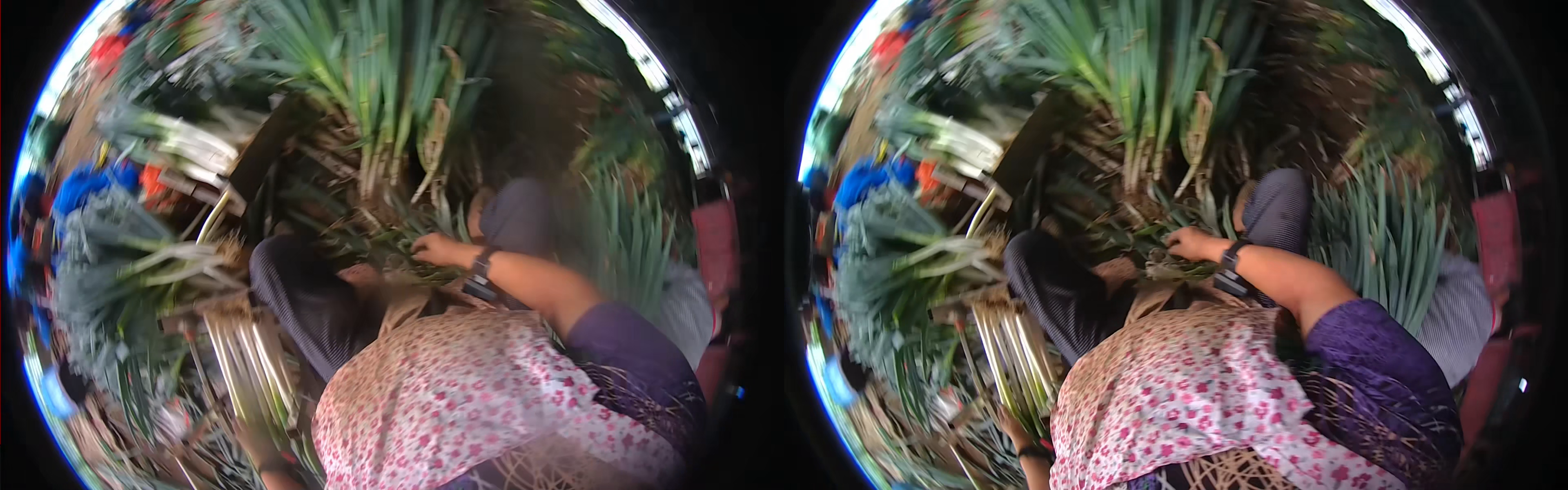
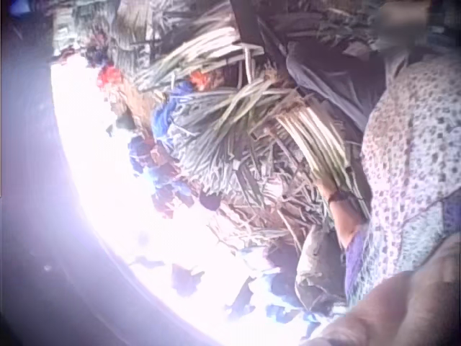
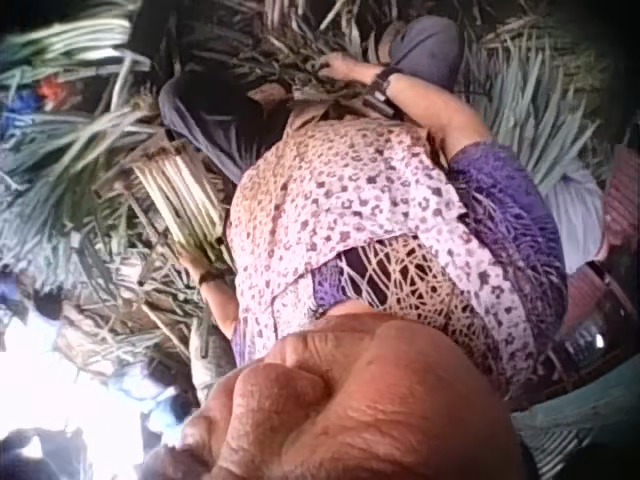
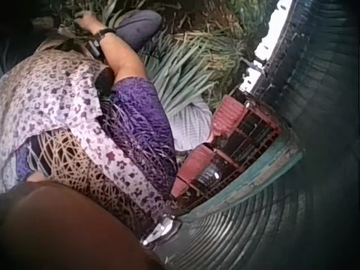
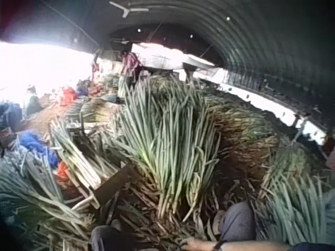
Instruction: The person peels the outer layers from leeks by hand, trims the roots using a blade, and places the cleaned leeks onto a metal rack.
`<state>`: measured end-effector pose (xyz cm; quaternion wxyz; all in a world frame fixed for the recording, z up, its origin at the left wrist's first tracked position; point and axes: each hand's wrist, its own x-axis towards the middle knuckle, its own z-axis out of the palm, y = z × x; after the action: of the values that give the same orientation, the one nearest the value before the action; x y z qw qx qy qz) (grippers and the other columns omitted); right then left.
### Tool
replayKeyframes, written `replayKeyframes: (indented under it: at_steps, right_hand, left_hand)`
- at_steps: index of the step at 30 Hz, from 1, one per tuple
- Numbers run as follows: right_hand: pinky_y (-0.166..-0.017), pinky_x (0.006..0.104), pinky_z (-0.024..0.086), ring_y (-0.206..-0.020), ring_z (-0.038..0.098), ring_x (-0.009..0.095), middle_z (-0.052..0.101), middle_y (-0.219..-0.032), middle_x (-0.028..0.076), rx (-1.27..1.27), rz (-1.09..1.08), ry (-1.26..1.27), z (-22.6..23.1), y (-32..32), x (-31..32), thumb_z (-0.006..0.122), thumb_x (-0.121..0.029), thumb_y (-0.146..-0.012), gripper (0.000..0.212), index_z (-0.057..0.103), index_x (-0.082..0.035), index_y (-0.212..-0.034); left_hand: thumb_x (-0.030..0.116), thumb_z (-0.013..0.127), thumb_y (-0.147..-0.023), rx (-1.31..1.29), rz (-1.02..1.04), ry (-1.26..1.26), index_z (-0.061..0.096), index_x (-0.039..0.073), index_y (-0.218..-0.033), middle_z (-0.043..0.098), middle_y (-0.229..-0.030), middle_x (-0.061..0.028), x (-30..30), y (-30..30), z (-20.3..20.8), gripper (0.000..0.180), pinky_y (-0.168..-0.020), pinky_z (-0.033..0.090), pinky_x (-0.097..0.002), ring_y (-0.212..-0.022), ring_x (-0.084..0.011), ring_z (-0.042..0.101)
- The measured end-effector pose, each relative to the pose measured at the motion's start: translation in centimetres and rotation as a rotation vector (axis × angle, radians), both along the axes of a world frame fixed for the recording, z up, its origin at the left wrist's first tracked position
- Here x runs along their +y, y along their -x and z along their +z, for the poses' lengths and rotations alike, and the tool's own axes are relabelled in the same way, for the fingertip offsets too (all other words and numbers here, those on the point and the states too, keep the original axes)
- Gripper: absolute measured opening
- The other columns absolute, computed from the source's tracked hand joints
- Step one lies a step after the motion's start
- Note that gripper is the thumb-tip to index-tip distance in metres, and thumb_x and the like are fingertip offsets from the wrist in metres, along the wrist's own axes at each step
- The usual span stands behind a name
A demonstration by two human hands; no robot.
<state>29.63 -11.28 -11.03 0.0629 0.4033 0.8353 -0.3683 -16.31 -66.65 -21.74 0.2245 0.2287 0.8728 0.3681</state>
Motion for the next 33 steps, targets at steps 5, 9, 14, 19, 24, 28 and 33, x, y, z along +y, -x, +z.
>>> replayKeyframes:
  at_steps: [5, 9, 14, 19, 24, 28, 33]
  right_hand:
    - [-0.067, 0.0318, 0.049, -0.069, 0.064, 0.020, 0.067, -0.079, 0.010, -0.093, -0.301, 0.192, 1.6, -1.9, 1.9, 0.061, -0.023, -0.078, 0.032, 0.063, -0.007, -0.106]
    - [-0.062, 0.0331, 0.049, -0.066, 0.062, 0.017, 0.066, -0.074, 0.007, 0.083, -0.443, 0.414, -2.4, -1.9, 3.2, 0.058, -0.025, -0.079, 0.027, 0.065, -0.008, -0.098]
    - [-0.055, 0.0290, 0.047, -0.060, 0.059, 0.013, 0.065, -0.075, 0.004, 0.220, -0.637, 0.503, -5.3, -4.6, 5.6, 0.061, -0.021, -0.082, 0.020, 0.064, -0.006, -0.094]
    - [-0.050, 0.0253, 0.043, -0.058, 0.056, 0.009, 0.059, -0.068, 0.001, 0.463, -0.832, 0.697, -2.0, -3.0, 7.6, 0.060, -0.016, -0.084, 0.012, 0.060, -0.004, -0.085]
    - [-0.046, 0.0223, 0.041, -0.054, 0.054, 0.007, 0.059, -0.066, -0.001, 0.454, -0.909, 0.650, -3.2, -3.4, 10.7, 0.060, -0.018, -0.085, 0.012, 0.062, -0.007, -0.087]
    - [-0.060, 0.0279, 0.044, -0.076, 0.055, 0.011, 0.061, -0.086, 0.004, 0.312, -0.840, 0.616, -6.3, 0.0, 14.6, 0.064, -0.031, -0.083, 0.029, 0.062, -0.008, -0.099]
    - [-0.107, 0.0376, 0.028, -0.130, 0.029, 0.032, 0.022, -0.141, 0.026, 0.137, -1.270, 0.195, -9.2, 6.9, 22.3, 0.072, -0.030, -0.072, 0.099, 0.008, 0.002, -0.140]
  left_hand:
    - [0.048, 0.038, -0.091, -0.426, 0.027, -0.180, 0.041, 0.008, -0.130, 0.053, -0.120, -0.0081, 12.2, -3.1, 16.4, 0.056, -0.090, 0.036, -0.0368, -0.107, -0.0204, 0.050]
    - [0.047, 0.038, -0.091, -0.735, 0.076, -0.784, 0.037, 0.009, -0.133, 0.053, -0.118, -0.0068, 24.1, -8.7, 35.1, 0.056, -0.092, 0.039, -0.0388, -0.104, -0.0204, 0.052]
    - [0.026, 0.048, -0.090, -0.921, -0.373, -1.280, 0.033, 0.001, -0.132, 0.049, -0.118, -0.0103, 39.4, -12.8, 43.8, 0.051, -0.072, 0.049, -0.0264, -0.091, -0.0146, 0.054]
    - [0.017, 0.054, -0.085, -1.433, -0.595, -1.326, 0.041, 0.004, -0.114, 0.045, -0.082, -0.0007, 55.8, -15.6, 44.3, 0.034, -0.062, 0.038, -0.0266, -0.066, -0.0105, 0.045]
    - [0.032, 0.047, -0.091, -1.564, -0.460, -1.075, 0.057, 0.002, -0.104, 0.061, -0.098, -0.0087, 68.3, -18.2, 29.6, 0.034, -0.081, 0.046, -0.0348, -0.087, -0.0200, 0.057]
    - [0.035, 0.048, -0.088, -1.273, 0.195, -0.856, 0.056, 0.004, -0.097, 0.059, -0.092, -0.0071, 68.2, -15.9, 20.5, 0.032, -0.076, 0.047, -0.0348, -0.081, -0.0211, 0.056]
    - [0.027, 0.047, -0.089, -1.390, -0.017, -0.965, 0.056, 0.004, -0.097, 0.060, -0.092, -0.0079, 69.7, -16.0, 21.2, 0.026, -0.076, 0.049, -0.0338, -0.084, -0.0209, 0.058]
